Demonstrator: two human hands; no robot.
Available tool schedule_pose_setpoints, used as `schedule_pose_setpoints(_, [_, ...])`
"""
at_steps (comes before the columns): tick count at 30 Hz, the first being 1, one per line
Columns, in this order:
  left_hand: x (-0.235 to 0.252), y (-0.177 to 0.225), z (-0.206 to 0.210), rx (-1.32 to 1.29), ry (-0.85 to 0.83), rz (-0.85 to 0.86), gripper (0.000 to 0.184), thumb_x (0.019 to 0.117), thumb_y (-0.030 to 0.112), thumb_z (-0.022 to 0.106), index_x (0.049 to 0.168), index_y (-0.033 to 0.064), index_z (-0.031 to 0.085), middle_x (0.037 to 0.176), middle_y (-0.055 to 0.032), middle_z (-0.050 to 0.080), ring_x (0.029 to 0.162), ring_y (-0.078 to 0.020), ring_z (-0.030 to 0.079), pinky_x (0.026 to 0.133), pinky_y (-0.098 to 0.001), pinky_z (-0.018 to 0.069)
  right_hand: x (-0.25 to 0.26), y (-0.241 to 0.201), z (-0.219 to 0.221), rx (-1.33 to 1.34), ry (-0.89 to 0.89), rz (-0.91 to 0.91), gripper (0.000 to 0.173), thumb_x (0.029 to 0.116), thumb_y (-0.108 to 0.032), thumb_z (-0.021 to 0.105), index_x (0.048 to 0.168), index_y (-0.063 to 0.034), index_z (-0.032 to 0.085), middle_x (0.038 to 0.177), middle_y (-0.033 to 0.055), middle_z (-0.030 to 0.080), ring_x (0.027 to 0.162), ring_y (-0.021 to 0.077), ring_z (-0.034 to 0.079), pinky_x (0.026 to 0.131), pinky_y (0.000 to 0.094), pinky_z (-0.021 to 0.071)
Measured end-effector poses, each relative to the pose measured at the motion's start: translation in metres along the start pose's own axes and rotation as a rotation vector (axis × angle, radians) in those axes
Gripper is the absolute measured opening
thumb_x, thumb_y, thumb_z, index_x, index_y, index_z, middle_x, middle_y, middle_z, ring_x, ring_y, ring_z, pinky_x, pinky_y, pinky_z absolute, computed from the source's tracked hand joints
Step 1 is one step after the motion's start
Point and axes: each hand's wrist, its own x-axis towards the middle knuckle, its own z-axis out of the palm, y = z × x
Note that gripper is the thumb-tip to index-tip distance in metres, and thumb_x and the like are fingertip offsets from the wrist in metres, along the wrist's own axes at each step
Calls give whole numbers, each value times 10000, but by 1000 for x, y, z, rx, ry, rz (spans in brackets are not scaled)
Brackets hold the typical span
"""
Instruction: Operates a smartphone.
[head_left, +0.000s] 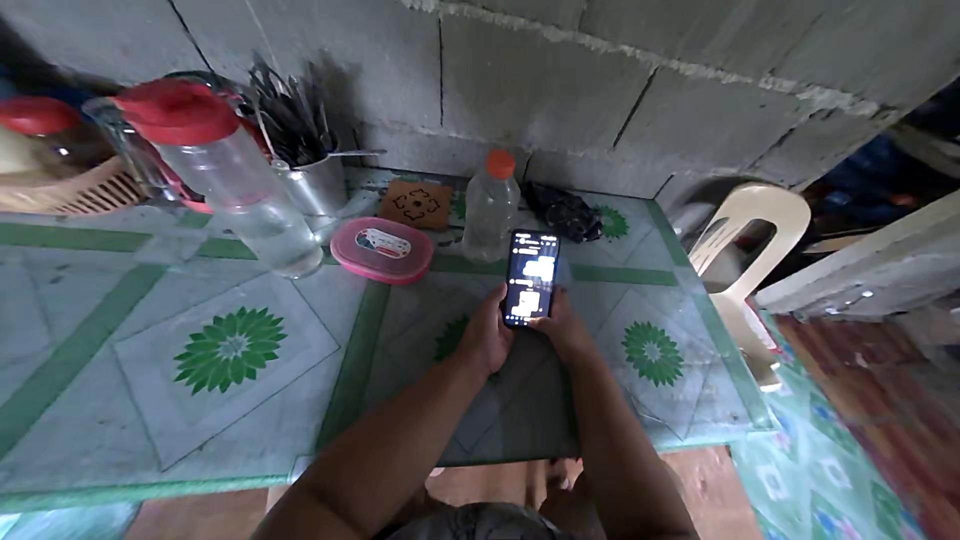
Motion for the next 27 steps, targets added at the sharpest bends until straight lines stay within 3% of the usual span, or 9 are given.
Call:
schedule_pose_setpoints(7, [6, -4, -4, -28, 0, 10, 470, 1118, 373, 338, 1453, 61, 444, 1317, -165, 626, 1153, -261, 657, 956, -413, 567, -2, 1, -1, 53, -52, -46, 927, 772, -20, 713, 1547, 3, 205, 1417, 178, 544, 1211, 158, 632, 996, 320, 563])
schedule_pose_setpoints(10, [6, -5, -3, -30, 27, 18, 451, 1115, 352, 372, 1462, 69, 429, 1323, -163, 618, 1146, -258, 659, 941, -415, 574, -5, -2, 0, -3, -41, -51, 1000, 776, -94, 765, 1574, 7, 171, 1487, 188, 475, 1272, 150, 584, 1037, 307, 532])
schedule_pose_setpoints(13, [4, -5, -2, -31, 41, 16, 446, 1114, 347, 381, 1447, 57, 440, 1311, -168, 622, 1138, -262, 662, 936, -425, 579, -5, -2, 4, -5, 89, -112, 1037, 788, -150, 788, 1589, -43, 139, 1514, 208, 434, 1278, 190, 580, 1015, 345, 549])
schedule_pose_setpoints(15, [4, -5, -2, 10, 39, 7, 455, 1114, 360, 382, 1454, 63, 438, 1323, -165, 620, 1145, -266, 662, 935, -434, 581, -6, -3, 6, -85, 273, -255, 960, 825, -171, 767, 1585, -11, 202, 1524, 239, 422, 1270, 246, 565, 988, 374, 539])
schedule_pose_setpoints(17, [5, -7, -3, 65, 23, 9, 463, 1114, 354, 388, 1471, 63, 429, 1343, -161, 611, 1167, -261, 654, 953, -432, 575, -7, 0, 4, -246, 448, -459, 710, 871, -179, 731, 1448, 96, 423, 1466, 304, 474, 1303, 346, 522, 1035, 450, 486])
schedule_pose_setpoints(18, [5, -9, -4, 86, 14, 18, 462, 1114, 345, 393, 1469, 53, 429, 1340, -163, 611, 1167, -258, 652, 956, -428, 573, -7, 2, 3, -324, 527, -567, 514, 888, -173, 710, 1293, 111, 567, 1416, 313, 524, 1305, 396, 515, 1052, 503, 464])
schedule_pose_setpoints(20, [4, -11, -3, 117, -2, 38, 443, 1114, 323, 399, 1449, 36, 436, 1313, -170, 620, 1145, -257, 661, 940, -426, 581, -6, 6, 2, -441, 643, -705, 208, 915, -162, 687, 974, 33, 732, 1335, 274, 597, 1258, 432, 530, 1070, 571, 423])
schedule_pose_setpoints(21, [4, -12, -3, 134, -7, 44, 437, 1114, 318, 399, 1444, 36, 441, 1311, -168, 620, 1143, -255, 661, 940, -426, 581, -6, 7, 2, -482, 679, -737, 168, 924, -170, 685, 905, -16, 747, 1321, 254, 607, 1243, 425, 533, 1069, 574, 418])
schedule_pose_setpoints(27, [3, -12, -4, 169, -22, 41, 442, 1114, 322, 397, 1449, 36, 424, 1315, -169, 614, 1144, -251, 659, 953, -414, 572, -4, 4, 3, -610, 749, -756, 187, 952, -207, 668, 898, -60, 770, 1387, 250, 572, 1284, 446, 500, 1087, 617, 370])
